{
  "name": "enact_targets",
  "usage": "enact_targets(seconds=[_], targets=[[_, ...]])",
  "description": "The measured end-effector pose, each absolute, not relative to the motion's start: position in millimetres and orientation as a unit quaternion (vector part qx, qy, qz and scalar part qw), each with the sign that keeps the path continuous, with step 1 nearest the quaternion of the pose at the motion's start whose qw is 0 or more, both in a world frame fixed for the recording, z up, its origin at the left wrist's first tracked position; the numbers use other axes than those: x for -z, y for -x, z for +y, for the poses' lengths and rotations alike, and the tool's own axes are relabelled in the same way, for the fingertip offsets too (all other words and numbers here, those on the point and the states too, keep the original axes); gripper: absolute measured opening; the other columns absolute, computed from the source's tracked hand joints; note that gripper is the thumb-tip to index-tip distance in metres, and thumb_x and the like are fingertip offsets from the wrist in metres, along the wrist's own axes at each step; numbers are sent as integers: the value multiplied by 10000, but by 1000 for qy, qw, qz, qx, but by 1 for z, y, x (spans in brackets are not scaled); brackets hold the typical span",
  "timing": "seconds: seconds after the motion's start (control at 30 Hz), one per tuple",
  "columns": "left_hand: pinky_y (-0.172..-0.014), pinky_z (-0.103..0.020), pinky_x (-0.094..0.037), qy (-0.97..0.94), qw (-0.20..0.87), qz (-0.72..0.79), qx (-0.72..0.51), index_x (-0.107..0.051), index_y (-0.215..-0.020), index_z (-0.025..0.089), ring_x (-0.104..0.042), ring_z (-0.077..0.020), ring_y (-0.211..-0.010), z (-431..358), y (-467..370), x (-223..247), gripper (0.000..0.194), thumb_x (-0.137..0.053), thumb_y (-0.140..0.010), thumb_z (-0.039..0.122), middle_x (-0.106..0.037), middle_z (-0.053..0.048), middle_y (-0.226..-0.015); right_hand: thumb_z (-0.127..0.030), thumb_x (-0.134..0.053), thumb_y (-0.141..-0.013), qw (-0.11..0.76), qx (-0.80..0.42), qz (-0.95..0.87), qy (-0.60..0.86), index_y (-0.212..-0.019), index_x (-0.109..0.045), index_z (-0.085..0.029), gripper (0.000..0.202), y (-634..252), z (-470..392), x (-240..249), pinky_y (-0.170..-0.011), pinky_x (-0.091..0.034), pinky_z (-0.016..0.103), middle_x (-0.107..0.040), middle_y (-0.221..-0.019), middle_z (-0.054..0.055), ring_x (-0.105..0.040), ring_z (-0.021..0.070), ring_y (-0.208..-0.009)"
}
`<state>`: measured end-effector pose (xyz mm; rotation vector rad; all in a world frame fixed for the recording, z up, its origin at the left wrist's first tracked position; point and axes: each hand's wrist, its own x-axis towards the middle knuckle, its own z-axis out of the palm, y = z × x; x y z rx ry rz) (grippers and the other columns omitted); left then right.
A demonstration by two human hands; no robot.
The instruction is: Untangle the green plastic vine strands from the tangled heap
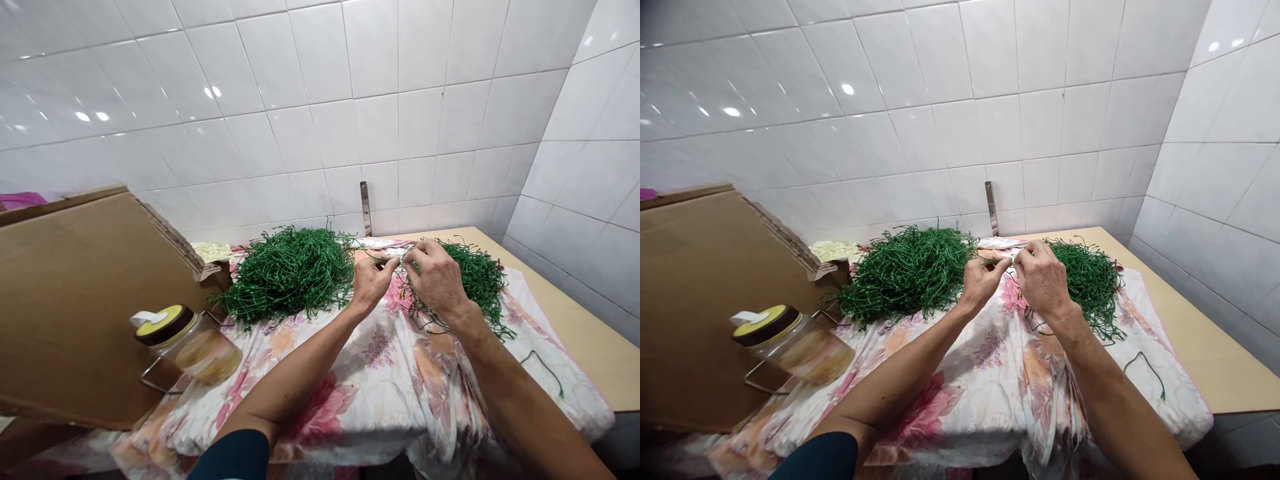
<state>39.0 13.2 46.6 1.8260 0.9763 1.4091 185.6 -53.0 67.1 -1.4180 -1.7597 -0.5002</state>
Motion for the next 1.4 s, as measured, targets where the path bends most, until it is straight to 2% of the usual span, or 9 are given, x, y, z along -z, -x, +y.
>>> enact_targets(seconds=[0.13, 0.33, 0.43, 0.6, 0.77, 0.93, 1.07, 1.17, 1.4], targets=[[-623, -234, -414, -641, 343, 375, -576, -746, -718, 135, -581, -139, -672, 15, -43, -48, 231, -736, -786, 356, -688, -30, -705, -225, -599, -960, 380, 217, -681, 588, -810, -690, -195, 178, -167, -61, -66, -722, -427, 330, -623, -932, 103, -570, 243, -927], [-490, -228, -280, -547, 451, 365, -603, -594, -579, 140, -383, -63, -482, 16, -44, -57, 325, -777, -719, 368, -476, 45, -524, -217, -584, -971, 389, 217, -664, 601, -819, -716, -177, 205, -154, -58, -55, -703, -389, 298, -635, -910, 87, -581, 209, -869], [-440, -237, -257, -518, 533, 342, -575, -634, -650, 130, -378, -56, -433, 16, -43, -58, 339, -816, -678, 415, -542, 26, -569, -230, -578, -975, 407, 207, -647, 611, -844, -731, -177, 209, -159, -51, -50, -684, -373, 288, -646, -903, 81, -587, 189, -799], [-472, -217, -339, -459, 655, 308, -516, -708, -862, 116, -495, -64, -495, 13, -43, -56, 452, -902, -591, 421, -668, -33, -737, -255, -576, -959, 438, 167, -617, 632, -899, -737, -179, 189, -171, -39, -43, -674, -374, 293, -691, -934, 88, -611, 197, -767], [-473, -205, -322, -454, 660, 293, -522, -732, -913, 109, -474, -46, -502, 14, -44, -53, 499, -922, -594, 443, -630, -5, -715, -301, -566, -928, 504, 62, -628, 590, -942, -755, -176, 227, -171, -31, -39, -738, -437, 306, -731, -883, 88, -625, 204, -744], [-460, -203, -317, -447, 654, 304, -530, -722, -915, 105, -475, -50, -493, 20, -44, -47, 490, -918, -603, 428, -613, -3, -702, -399, -640, -866, 567, -91, -582, 575, -1050, -762, -155, 330, -175, -25, -40, -653, -437, 292, -705, -719, 36, -578, 171, -615], [-464, -204, -331, -439, 671, 305, -513, -717, -949, 106, -482, -51, -492, 19, -46, -43, 504, -911, -620, 435, -617, -11, -728, -456, -687, -808, 622, -211, -545, 521, -882, -764, -159, 316, -181, -21, -42, -649, -453, 281, -732, -804, 51, -591, 167, -685], [-469, -205, -338, -457, 668, 294, -508, -720, -983, 112, -487, -52, -496, 17, -47, -42, 511, -906, -635, 437, -609, -6, -730, -488, -756, -715, 658, -299, -489, 489, -830, -737, -152, 356, -181, -22, -47, -535, -391, 260, -684, -737, 29, -494, 123, -585], [-466, -200, -312, -456, 663, 285, -520, -731, -956, 118, -475, -48, -493, 13, -46, -49, 497, -924, -609, 416, -596, 3, -701, -351, -792, -595, 681, -406, -411, 450, -675, -619, -184, 253, -174, -26, -53, -423, -253, 228, -500, -573, -56, -330, 71, -490]])
